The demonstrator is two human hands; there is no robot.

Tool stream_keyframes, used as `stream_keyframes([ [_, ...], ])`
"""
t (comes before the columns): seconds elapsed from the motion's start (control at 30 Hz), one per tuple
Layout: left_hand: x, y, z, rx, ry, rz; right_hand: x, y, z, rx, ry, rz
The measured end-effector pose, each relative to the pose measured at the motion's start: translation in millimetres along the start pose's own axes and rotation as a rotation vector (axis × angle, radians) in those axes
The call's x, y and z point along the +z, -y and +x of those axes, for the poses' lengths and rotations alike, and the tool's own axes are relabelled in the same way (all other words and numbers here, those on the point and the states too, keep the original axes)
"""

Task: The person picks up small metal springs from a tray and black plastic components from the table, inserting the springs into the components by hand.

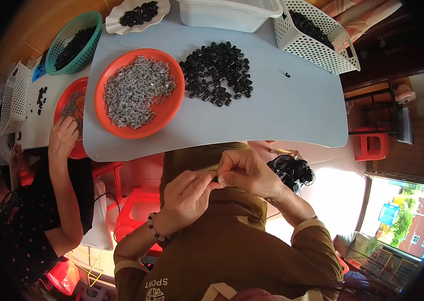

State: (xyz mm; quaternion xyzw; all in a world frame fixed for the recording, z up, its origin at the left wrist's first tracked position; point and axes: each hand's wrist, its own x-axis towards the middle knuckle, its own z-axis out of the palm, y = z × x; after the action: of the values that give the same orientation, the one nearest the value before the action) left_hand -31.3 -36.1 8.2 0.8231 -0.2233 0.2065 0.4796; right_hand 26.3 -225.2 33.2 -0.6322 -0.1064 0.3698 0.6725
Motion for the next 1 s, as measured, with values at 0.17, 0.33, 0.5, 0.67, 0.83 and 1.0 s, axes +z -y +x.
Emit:
stream_keyframes([
  [0.17,3,-8,20,-0.23,-0.006,-0.232,-4,14,-6,-0.026,-0.061,0.112],
  [0.33,8,-6,10,-0.523,-0.032,-0.452,-3,21,-4,-0.027,-0.128,0.028],
  [0.5,14,-3,14,-0.569,-0.045,-0.517,-10,14,-6,-0.149,-0.183,0.055],
  [0.67,19,-1,18,-0.593,-0.05,-0.627,-18,12,-2,-0.198,-0.188,0.174],
  [0.83,22,1,24,-0.614,-0.092,-0.782,-20,6,4,-0.2,-0.169,0.178],
  [1.0,27,4,27,-0.587,-0.114,-0.787,-20,0,8,-0.244,-0.219,0.171],
])
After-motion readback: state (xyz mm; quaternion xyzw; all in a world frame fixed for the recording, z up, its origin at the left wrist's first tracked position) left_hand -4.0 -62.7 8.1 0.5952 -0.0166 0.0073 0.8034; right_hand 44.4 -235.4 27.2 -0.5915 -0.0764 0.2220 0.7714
